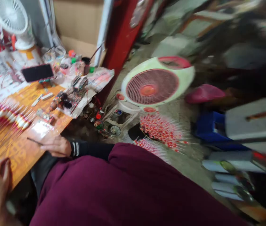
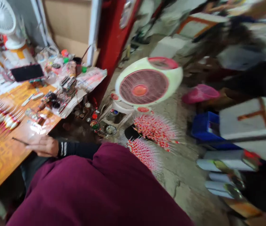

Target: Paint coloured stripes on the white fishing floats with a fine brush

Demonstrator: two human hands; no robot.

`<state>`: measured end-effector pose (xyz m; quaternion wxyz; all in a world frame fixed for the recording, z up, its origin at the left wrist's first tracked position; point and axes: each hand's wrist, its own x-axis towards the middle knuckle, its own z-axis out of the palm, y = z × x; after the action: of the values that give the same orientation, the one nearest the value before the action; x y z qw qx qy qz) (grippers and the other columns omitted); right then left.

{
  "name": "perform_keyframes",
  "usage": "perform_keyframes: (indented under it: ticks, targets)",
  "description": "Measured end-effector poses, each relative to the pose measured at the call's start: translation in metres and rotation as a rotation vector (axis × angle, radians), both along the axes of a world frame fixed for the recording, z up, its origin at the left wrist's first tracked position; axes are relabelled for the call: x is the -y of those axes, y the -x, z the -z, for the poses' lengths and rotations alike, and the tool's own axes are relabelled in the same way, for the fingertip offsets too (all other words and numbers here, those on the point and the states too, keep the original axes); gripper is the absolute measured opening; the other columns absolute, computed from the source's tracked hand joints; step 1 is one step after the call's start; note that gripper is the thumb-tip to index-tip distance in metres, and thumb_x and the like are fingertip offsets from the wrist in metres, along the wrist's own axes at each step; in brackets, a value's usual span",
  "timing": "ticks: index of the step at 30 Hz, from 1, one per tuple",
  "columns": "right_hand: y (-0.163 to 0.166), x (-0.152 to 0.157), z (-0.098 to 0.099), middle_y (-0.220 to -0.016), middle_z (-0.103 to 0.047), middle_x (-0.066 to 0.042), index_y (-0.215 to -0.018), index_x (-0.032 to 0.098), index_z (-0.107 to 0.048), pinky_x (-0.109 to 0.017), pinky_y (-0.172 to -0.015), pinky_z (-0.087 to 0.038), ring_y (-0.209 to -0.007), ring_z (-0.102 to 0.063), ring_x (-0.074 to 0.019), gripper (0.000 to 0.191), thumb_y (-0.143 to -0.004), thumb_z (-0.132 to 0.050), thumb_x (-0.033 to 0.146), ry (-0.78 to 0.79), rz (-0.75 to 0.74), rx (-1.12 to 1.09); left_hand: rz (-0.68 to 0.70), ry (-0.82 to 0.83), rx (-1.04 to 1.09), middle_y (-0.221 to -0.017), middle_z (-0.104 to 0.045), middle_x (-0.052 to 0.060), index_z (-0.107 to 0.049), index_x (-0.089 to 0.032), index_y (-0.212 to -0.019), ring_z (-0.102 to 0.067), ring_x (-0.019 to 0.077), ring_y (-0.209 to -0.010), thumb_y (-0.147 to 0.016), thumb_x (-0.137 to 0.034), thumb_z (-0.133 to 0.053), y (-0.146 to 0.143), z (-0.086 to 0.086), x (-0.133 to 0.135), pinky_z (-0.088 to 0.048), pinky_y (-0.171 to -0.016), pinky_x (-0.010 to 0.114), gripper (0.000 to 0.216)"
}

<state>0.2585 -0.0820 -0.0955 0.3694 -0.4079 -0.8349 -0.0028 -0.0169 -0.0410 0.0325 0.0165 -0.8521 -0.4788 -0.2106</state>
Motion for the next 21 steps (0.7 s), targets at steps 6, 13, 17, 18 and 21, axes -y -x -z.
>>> perform_keyframes:
  ticks: [6, 13, 17, 18, 21]
  targets:
    - [0.002, 0.012, 0.009, -0.123, -0.080, -0.011, -0.151, 0.018, -0.059, -0.037, -0.100, -0.062, -0.117, -0.075, -0.0198, 0.046, -0.105, -0.049, 0.018, -0.223, -0.056, -0.402, -0.091, -0.004, 0.006, -0.100, -0.068, 0.013, -0.069, -0.026, -0.099, -0.061, 0.0344, -0.102, -0.103, -0.042, -0.054, 0.026, 0.031, -0.002, -0.051, -0.092, 0.050, 0.022]
    - [-0.001, 0.020, 0.017, -0.124, -0.080, -0.011, -0.157, 0.024, -0.055, -0.043, -0.099, -0.064, -0.113, -0.077, -0.0236, 0.052, -0.105, -0.049, 0.022, -0.157, -0.081, -0.434, -0.111, 0.062, 0.049, -0.106, -0.069, 0.012, -0.072, -0.027, -0.102, -0.060, 0.0342, -0.106, -0.104, -0.038, -0.056, 0.025, 0.038, 0.002, -0.048, -0.096, 0.051, 0.020]
    - [0.000, 0.020, 0.016, -0.124, -0.080, -0.010, -0.157, 0.024, -0.053, -0.043, -0.098, -0.064, -0.112, -0.078, -0.0236, 0.053, -0.105, -0.050, 0.021, -0.172, -0.057, -0.444, -0.103, 0.064, 0.050, -0.105, -0.068, 0.012, -0.072, -0.027, -0.103, -0.060, 0.0336, -0.105, -0.104, -0.037, -0.056, 0.026, 0.041, 0.001, -0.048, -0.096, 0.051, 0.019]
    - [0.000, 0.020, 0.015, -0.123, -0.081, -0.010, -0.158, 0.024, -0.053, -0.043, -0.097, -0.065, -0.112, -0.078, -0.0237, 0.053, -0.104, -0.050, 0.020, -0.182, -0.049, -0.444, -0.100, 0.060, 0.049, -0.104, -0.068, 0.012, -0.072, -0.027, -0.102, -0.060, 0.0333, -0.105, -0.104, -0.037, -0.056, 0.027, 0.041, 0.001, -0.048, -0.096, 0.050, 0.018]
    - [0.002, 0.020, 0.014, -0.122, -0.081, -0.010, -0.156, 0.024, -0.054, -0.043, -0.097, -0.065, -0.112, -0.078, -0.0238, 0.051, -0.105, -0.050, 0.021, -0.175, -0.037, -0.451, -0.089, 0.055, 0.063, -0.105, -0.067, 0.011, -0.072, -0.028, -0.102, -0.060, 0.0329, -0.105, -0.104, -0.037, -0.057, 0.026, 0.040, 0.000, -0.049, -0.095, 0.050, 0.018]
